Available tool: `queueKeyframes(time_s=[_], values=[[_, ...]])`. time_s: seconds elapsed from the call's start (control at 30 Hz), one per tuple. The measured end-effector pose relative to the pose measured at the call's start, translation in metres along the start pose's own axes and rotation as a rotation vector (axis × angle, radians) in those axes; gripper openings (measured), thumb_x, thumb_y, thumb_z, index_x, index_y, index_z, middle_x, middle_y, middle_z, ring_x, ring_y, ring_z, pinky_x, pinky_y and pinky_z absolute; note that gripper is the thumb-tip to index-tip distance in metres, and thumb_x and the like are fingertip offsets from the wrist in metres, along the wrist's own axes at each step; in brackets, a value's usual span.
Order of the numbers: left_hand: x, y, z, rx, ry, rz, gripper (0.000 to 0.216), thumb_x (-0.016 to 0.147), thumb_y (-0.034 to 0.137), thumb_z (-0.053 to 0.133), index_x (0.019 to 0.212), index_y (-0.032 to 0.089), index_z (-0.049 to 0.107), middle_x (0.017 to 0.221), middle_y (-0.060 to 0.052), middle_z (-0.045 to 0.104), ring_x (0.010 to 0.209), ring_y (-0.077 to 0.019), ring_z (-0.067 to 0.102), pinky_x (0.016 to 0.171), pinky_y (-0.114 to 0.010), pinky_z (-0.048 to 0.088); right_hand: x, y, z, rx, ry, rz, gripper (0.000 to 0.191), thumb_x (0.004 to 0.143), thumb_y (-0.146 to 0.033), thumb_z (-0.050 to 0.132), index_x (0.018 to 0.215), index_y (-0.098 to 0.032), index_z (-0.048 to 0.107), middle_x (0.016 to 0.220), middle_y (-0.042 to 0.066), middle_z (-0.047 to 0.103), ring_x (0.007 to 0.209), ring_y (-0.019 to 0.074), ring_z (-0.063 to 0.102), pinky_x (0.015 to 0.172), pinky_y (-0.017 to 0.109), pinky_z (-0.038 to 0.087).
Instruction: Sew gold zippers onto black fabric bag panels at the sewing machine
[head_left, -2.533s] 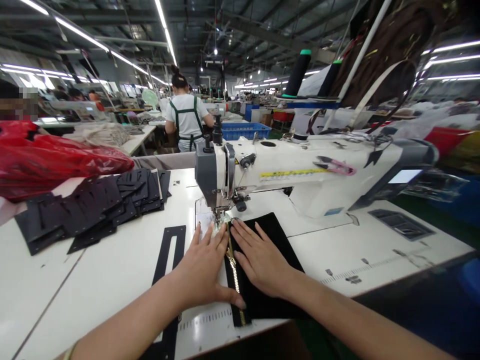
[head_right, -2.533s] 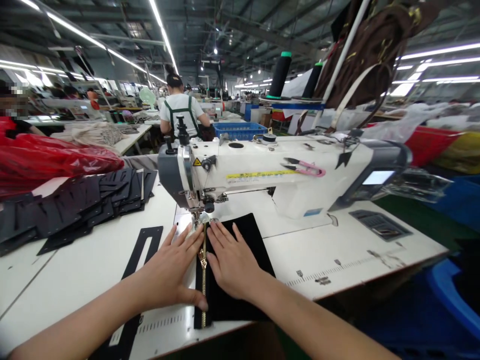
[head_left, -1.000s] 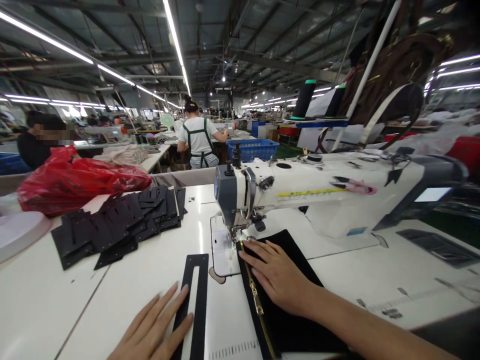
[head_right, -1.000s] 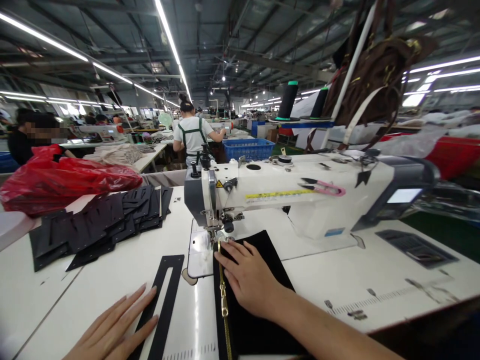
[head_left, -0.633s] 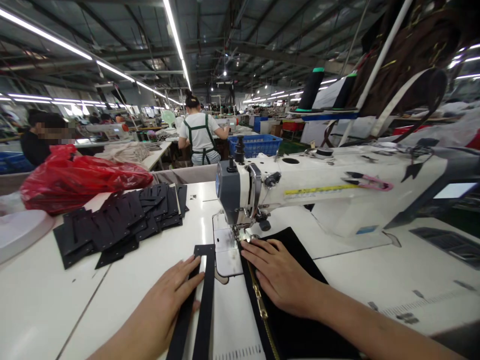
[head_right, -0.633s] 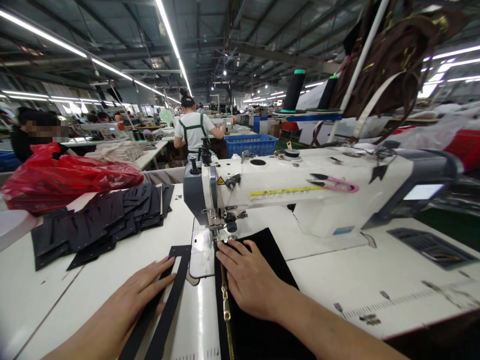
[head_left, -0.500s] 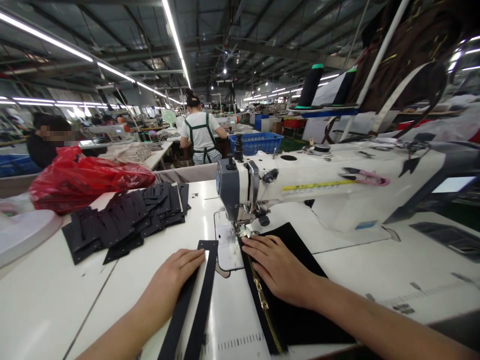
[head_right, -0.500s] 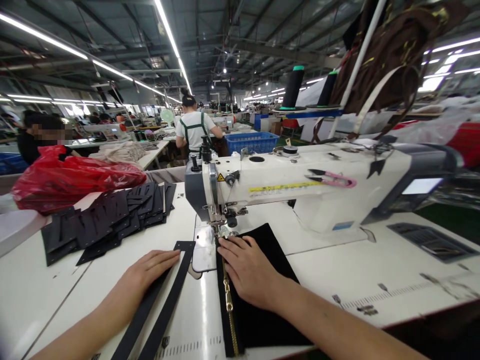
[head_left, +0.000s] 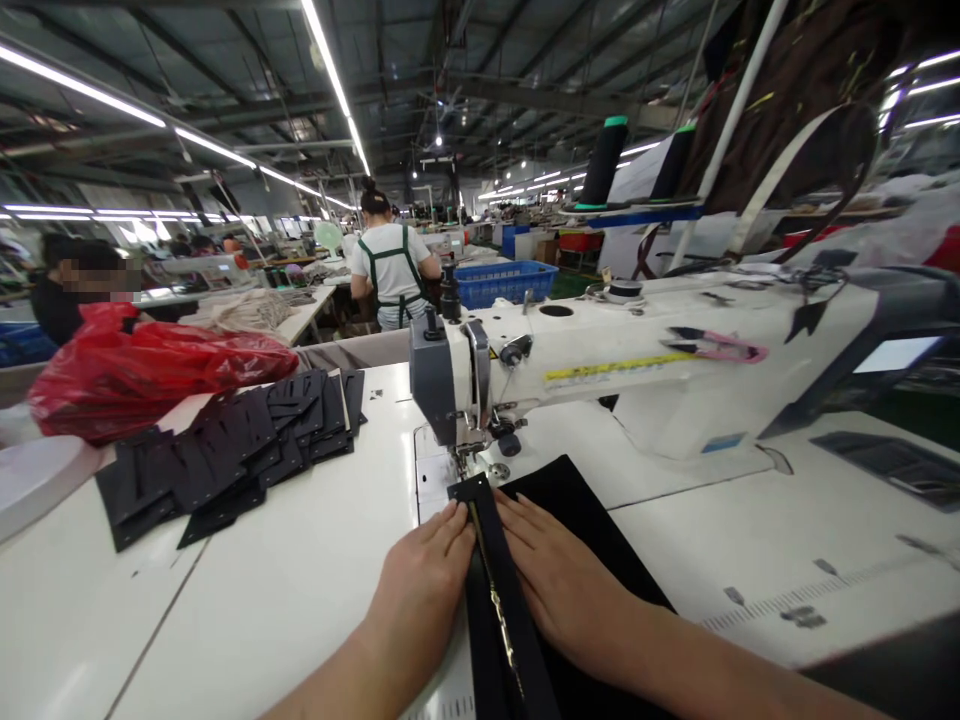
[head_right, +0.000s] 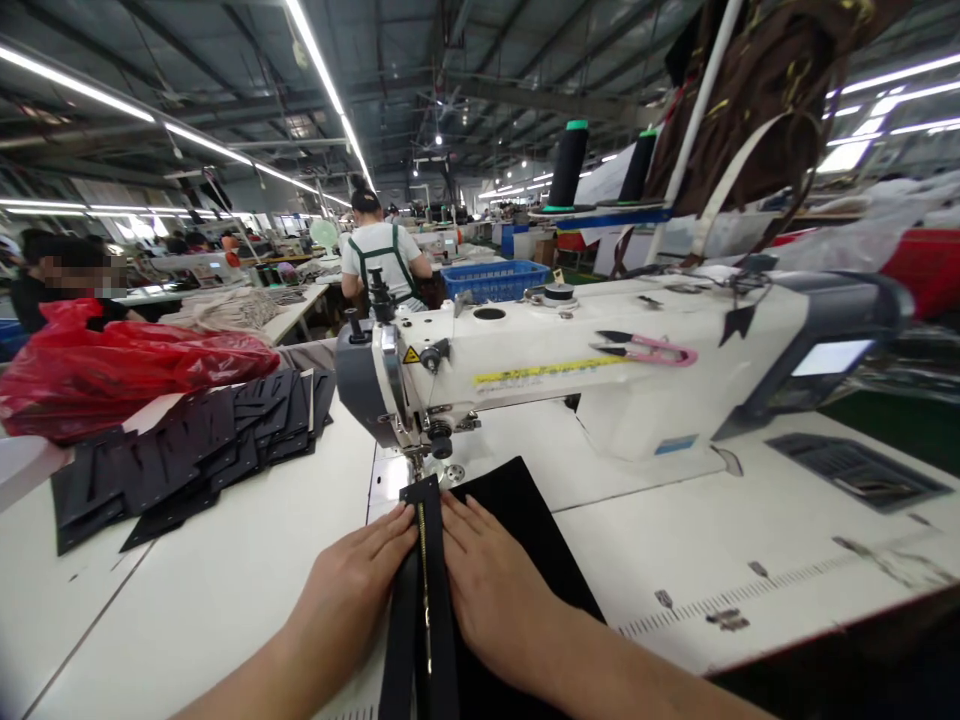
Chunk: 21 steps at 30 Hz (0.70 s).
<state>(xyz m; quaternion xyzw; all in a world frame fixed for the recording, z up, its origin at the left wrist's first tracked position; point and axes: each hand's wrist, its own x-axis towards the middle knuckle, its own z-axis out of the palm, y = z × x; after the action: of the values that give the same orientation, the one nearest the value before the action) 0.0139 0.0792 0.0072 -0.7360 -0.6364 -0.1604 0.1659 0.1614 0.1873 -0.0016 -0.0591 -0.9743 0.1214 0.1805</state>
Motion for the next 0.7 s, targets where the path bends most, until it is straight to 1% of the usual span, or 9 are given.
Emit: queueKeyframes(time_s=[0.17,0.23,0.3,0.4,0.47,0.57,0.7], values=[[-0.007,-0.002,0.005,0.081,-0.012,0.047,0.035,0.085,0.004,0.032,0.106,0.008,0.059,0.112,-0.016,0.061,0.104,-0.0242,0.058,0.086,-0.035,0.052,-0.003,0.001,0.008,-0.015,0.059,0.034,0.051,0.088,-0.014,0.038,0.138,-0.01,0.029,0.139,0.014,0.036,0.129,0.0213,0.03,0.106,0.042,0.03],[-0.008,-0.005,0.004,0.115,-0.018,0.069,0.034,0.087,0.007,0.03,0.106,0.008,0.059,0.112,-0.016,0.062,0.105,-0.0238,0.058,0.087,-0.034,0.052,-0.003,-0.001,0.008,-0.025,0.088,0.066,0.05,0.089,-0.015,0.037,0.138,-0.012,0.03,0.139,0.012,0.037,0.129,0.0205,0.031,0.106,0.041,0.03],[-0.007,-0.009,0.003,0.13,-0.017,0.114,0.034,0.089,0.01,0.03,0.108,0.01,0.058,0.11,-0.014,0.063,0.105,-0.0231,0.058,0.089,-0.036,0.05,-0.002,-0.002,0.005,-0.015,0.078,0.077,0.049,0.09,-0.018,0.037,0.138,-0.017,0.03,0.139,0.009,0.037,0.129,0.0205,0.031,0.106,0.04,0.029],[-0.006,-0.015,0.001,0.122,-0.002,0.171,0.035,0.089,0.012,0.032,0.114,0.014,0.056,0.109,-0.011,0.064,0.106,-0.0234,0.057,0.09,-0.039,0.05,0.0,-0.001,-0.002,0.022,0.009,0.082,0.048,0.092,-0.023,0.036,0.139,-0.019,0.029,0.14,0.011,0.035,0.128,0.0234,0.032,0.106,0.042,0.028],[-0.008,-0.019,0.001,0.113,-0.015,0.172,0.036,0.088,0.014,0.035,0.119,0.016,0.052,0.113,-0.01,0.062,0.108,-0.0235,0.056,0.091,-0.038,0.049,0.0,0.001,-0.005,0.05,-0.019,0.09,0.047,0.091,-0.024,0.036,0.138,-0.019,0.03,0.14,0.013,0.034,0.129,0.0247,0.031,0.106,0.043,0.026],[-0.013,-0.026,0.003,0.123,-0.039,0.177,0.041,0.086,0.017,0.037,0.126,0.018,0.046,0.118,-0.008,0.059,0.107,-0.0232,0.057,0.09,-0.035,0.05,0.0,0.003,-0.006,0.085,-0.006,0.103,0.049,0.09,-0.026,0.038,0.138,-0.02,0.028,0.141,0.015,0.033,0.13,0.025,0.028,0.107,0.042,0.022],[-0.019,-0.033,0.008,0.167,-0.032,0.24,0.053,0.085,0.022,0.036,0.137,0.013,0.03,0.12,-0.012,0.057,0.105,-0.0262,0.058,0.082,-0.036,0.053,-0.001,0.004,-0.004,0.107,-0.013,0.109,0.053,0.089,-0.029,0.042,0.138,-0.019,0.026,0.141,0.016,0.031,0.131,0.0253,0.026,0.108,0.042,0.019]])
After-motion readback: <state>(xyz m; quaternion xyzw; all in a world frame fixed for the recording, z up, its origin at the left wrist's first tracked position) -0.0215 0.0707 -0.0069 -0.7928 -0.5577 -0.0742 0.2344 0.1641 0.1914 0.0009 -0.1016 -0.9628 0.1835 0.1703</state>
